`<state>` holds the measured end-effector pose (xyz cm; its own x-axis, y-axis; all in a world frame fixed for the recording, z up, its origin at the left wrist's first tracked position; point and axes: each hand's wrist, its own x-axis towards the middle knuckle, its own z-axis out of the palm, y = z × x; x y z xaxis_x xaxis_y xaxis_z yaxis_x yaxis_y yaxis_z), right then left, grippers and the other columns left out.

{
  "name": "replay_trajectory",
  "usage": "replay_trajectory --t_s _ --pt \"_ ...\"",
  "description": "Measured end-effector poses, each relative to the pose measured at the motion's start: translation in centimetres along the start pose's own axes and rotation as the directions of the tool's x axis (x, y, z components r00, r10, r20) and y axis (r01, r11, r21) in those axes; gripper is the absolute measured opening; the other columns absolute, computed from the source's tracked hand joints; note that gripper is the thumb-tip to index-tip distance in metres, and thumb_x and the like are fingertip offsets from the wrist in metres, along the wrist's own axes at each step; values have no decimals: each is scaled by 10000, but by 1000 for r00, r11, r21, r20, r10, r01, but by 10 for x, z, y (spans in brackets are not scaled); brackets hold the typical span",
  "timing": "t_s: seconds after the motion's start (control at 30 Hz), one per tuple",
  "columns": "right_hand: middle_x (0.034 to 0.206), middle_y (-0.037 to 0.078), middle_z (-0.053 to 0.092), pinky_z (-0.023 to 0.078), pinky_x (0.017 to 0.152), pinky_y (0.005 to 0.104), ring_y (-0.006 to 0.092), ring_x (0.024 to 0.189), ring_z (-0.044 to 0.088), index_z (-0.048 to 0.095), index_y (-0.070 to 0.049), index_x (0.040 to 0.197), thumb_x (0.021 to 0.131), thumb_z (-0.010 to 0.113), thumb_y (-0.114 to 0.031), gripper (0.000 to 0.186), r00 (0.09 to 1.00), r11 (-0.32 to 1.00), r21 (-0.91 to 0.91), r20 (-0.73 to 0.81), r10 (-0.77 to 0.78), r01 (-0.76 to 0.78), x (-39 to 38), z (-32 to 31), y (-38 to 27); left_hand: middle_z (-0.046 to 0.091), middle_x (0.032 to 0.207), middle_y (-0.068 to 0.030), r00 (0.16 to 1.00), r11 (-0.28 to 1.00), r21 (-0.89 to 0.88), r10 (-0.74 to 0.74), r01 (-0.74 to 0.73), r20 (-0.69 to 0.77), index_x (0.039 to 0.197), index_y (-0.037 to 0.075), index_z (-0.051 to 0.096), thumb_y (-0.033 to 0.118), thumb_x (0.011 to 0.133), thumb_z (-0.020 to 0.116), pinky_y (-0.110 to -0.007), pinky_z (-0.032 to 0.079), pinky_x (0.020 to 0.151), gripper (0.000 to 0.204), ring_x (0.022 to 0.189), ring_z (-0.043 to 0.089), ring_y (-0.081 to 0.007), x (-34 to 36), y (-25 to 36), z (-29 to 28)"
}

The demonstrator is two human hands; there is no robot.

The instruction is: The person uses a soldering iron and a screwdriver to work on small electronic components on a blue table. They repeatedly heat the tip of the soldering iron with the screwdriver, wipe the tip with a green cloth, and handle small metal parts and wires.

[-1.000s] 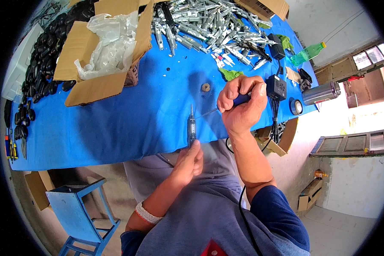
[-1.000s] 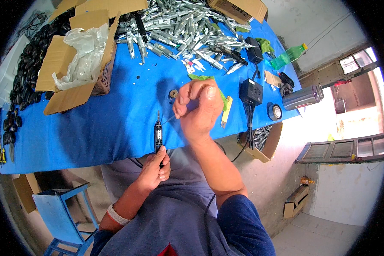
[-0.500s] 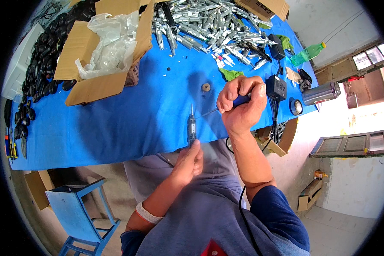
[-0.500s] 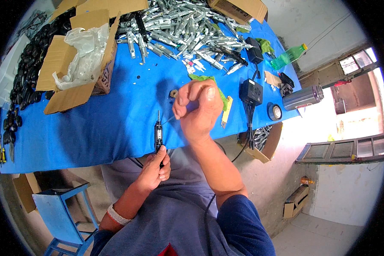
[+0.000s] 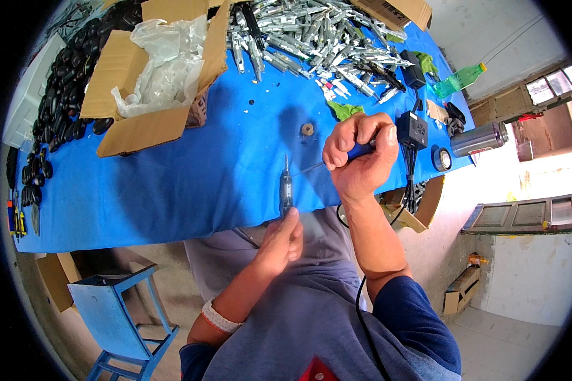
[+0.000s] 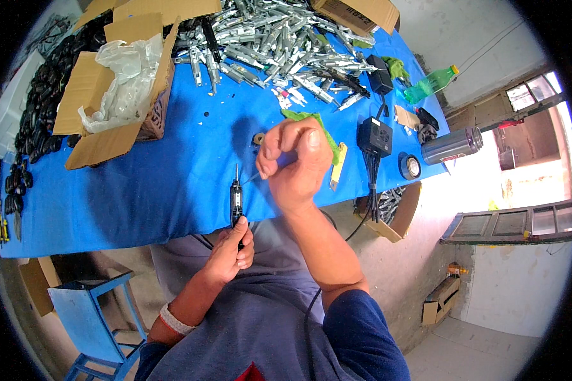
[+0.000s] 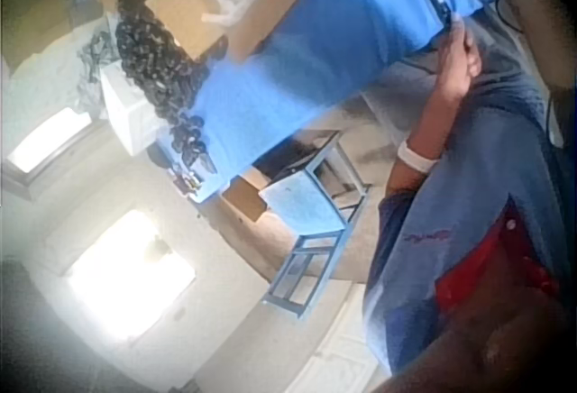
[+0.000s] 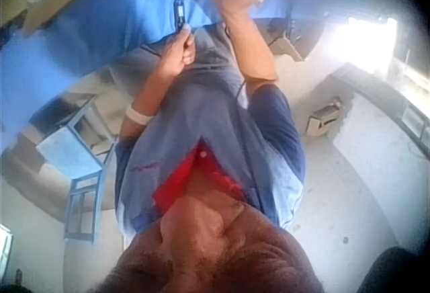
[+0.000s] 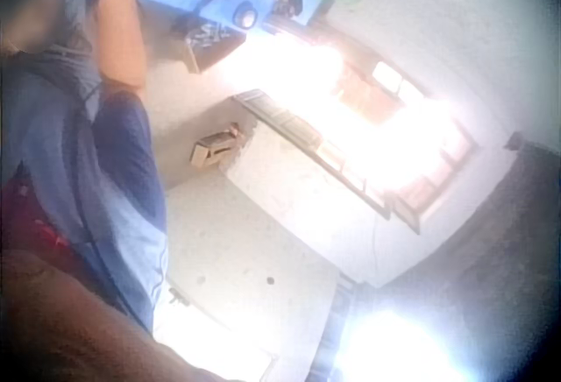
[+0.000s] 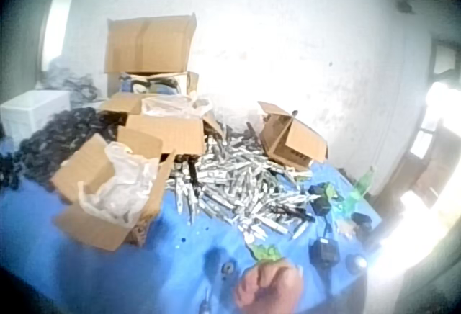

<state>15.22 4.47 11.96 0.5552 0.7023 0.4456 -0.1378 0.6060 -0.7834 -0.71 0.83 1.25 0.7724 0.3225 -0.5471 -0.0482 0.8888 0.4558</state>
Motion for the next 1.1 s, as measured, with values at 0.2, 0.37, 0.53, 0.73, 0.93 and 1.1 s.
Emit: replay_trajectory --t_s 0.2,0.37,0.53,0.73,0.93,1.1 --pt "602 86 409 332 343 273 130 404 348 343 -94 756 973 332 -404 379 1000 1000 -5 4 5 -5 0 1 -1 324 478 34 1000 1000 2 3 -3 -1 691 131 396 482 950 434 -233 265 385 437 386 302 -82 0 0 0" --pt "603 86 407 337 342 272 132 404 353 342 -93 753 974 336 -398 377 1000 1000 7 21 0 -1 1 -1 0 323 475 35 1000 1000 -6 2 -2 0 684 132 398 482 947 442 -231 261 380 440 381 303 -82 0 0 1" --pt "607 88 408 338 341 272 133 403 354 342 -92 751 974 336 -397 378 1000 1000 7 18 -5 5 1 -1 0 321 471 35 1000 1000 -18 -3 3 -4 678 131 402 479 945 449 -228 259 372 441 374 301 -81 1 -1 0" --pt "608 91 409 337 340 272 134 402 354 345 -92 752 975 336 -391 373 1000 1000 14 22 -5 5 1 -1 0 323 471 32 1000 1000 -8 -1 1 -7 683 130 402 478 946 447 -229 268 372 439 374 308 -83 1 -1 0" --pt "597 85 401 340 344 269 131 399 354 346 -89 754 975 334 -382 367 1000 1000 10 27 -1 1 1 -1 1 323 472 32 1000 1000 -5 -5 5 -15 686 127 401 478 946 447 -229 274 375 439 374 311 -85 0 1 1" --pt "589 84 399 337 337 267 130 392 348 340 -87 744 972 335 -375 367 999 1000 25 44 6 -7 1 -1 1 326 478 29 1000 1000 2 -7 7 -16 690 125 399 478 949 438 -227 273 378 440 379 311 -82 0 1 1"
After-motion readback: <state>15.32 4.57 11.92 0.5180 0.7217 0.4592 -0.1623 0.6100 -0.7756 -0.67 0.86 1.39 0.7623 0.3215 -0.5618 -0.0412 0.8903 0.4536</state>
